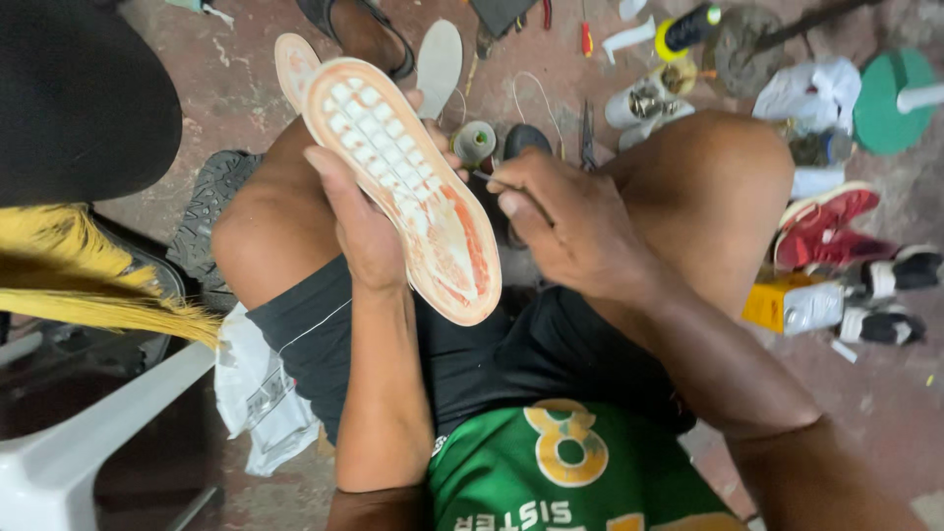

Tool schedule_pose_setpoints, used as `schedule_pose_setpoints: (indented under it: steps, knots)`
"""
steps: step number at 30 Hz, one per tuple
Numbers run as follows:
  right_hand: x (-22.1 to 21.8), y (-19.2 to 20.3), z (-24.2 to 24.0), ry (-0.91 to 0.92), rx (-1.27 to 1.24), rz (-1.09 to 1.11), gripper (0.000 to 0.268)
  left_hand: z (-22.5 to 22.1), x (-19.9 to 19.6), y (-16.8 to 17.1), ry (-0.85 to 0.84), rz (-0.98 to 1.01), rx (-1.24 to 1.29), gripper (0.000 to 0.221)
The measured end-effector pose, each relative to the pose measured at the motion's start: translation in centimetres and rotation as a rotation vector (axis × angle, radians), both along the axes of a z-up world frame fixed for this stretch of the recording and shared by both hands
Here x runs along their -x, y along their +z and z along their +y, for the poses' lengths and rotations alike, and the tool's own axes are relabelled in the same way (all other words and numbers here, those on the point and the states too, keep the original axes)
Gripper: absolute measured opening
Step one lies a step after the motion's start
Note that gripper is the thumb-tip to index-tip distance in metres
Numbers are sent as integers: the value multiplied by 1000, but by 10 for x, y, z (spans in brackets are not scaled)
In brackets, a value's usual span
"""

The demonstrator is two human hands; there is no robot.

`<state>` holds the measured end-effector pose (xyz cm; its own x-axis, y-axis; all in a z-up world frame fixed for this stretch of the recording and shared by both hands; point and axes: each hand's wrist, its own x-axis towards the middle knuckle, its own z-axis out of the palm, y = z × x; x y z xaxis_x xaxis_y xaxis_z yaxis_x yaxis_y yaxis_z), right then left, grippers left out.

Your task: The person uses a pair of shears to trim edges on a shoe sole and then uses a needle and thread to sew along the edge of the sole while holding it on their lap.

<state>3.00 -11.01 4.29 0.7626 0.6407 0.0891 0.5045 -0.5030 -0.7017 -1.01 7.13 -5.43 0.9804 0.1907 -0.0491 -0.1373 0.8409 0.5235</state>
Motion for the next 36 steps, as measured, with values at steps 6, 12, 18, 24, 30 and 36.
schedule_pose_setpoints:
  steps: [6,12,18,24,30,36]
  knots:
    - [3,-7,0,13,105,-152,24,-7,4,3,4,60,-37,97]
    - [1,-6,0,8,58,-201,21,-8,5,5,3,31,-89,96]
    - [4,-9,2,-29,69,-190,19,-12,7,8,15,46,-228,96]
    - [-13,-13,-10,65,16,17,12,-10,5,8,-124,21,-117,94]
    - [-21,-26,-15,99,-11,49,13,-13,3,12,-183,113,-68,95]
    - [-10,-10,-17,69,-57,-21,19,-12,2,10,-95,70,4,97]
